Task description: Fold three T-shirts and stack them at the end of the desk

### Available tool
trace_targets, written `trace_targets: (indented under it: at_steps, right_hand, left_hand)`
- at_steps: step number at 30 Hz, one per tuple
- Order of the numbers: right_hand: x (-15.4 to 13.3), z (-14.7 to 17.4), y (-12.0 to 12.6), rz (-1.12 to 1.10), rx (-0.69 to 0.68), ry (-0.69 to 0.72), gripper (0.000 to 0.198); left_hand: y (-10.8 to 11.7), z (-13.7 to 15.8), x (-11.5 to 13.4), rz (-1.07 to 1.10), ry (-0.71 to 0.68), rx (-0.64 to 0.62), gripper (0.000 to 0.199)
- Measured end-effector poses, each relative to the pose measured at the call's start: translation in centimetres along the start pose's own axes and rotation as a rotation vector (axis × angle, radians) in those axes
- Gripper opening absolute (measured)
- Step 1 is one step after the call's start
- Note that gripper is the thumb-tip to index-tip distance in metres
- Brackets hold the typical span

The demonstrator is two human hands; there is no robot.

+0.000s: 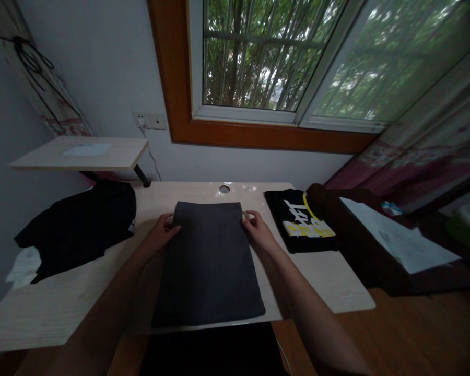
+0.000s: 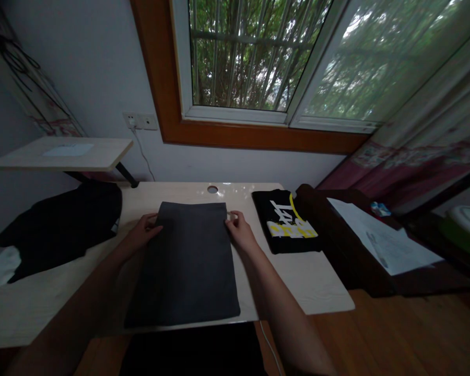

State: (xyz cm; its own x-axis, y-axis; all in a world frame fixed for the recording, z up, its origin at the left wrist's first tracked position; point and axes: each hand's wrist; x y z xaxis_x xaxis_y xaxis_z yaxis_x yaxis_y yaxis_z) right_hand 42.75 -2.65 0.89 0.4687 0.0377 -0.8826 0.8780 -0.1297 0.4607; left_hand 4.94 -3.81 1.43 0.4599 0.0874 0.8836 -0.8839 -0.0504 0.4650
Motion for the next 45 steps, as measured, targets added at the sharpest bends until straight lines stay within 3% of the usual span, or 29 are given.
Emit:
trace_targets:
  at_steps: [4,8,15,20,30,34,39,45]
  right_hand:
    - [-0.5,2.6,1.4,0.085,-0.035,0.036,0.043]
    - [-0.9,4.3,1.5,0.144,-0.073,-0.001,0.047]
    - [-1.0,4.3,-0.2,0.189,-0.009,0.024,0.047]
    - [-0.8,2.4,-0.9,0.172,0.057,0.052,0.044]
    - [-2.4,-5.0,-2.8,0.116,0.153,0.108,0.044]
    - [-2.9,-5.5,-3.1,0.089,0.153,0.171,0.044]
    - [-2.3,-2.9,-2.3,0.121,0.151,0.223,0.044]
    - [-2.1,3.0,0.0,0.039,-0.029,0.149,0.05]
  left_hand:
    - [1.0,3.5,0.6,-0.217,0.003,-0.09,0.08]
    - [0.5,5.7,2.2,-0.374,0.009,-0.067,0.079]
    - [-1.2,5.8,2.5,-0.309,-0.01,0.024,0.074]
    - [-1.5,4.0,2.0,-0.286,-0.081,0.083,0.072]
    - [-2.6,-4.2,3.0,-0.229,-0.188,0.186,0.063]
    - [-2.6,-5.0,2.8,-0.202,-0.183,0.215,0.059]
    - [-2.0,-2.0,1.5,-0.15,-0.213,0.203,0.056]
    - [-0.3,4.2,0.0,-0.138,-0.159,0.057,0.061]
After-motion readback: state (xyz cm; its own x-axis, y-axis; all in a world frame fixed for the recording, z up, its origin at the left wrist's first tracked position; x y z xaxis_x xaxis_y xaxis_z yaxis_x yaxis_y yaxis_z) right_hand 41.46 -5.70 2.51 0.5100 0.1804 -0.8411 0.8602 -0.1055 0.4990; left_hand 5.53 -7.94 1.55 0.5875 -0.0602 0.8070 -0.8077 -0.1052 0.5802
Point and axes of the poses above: each hand's wrist, its own z-axis away from the middle knuckle, its own y-axis out of the back of the hand, x = y × z, and after that the axes turned 4 degrees about x, right-handed
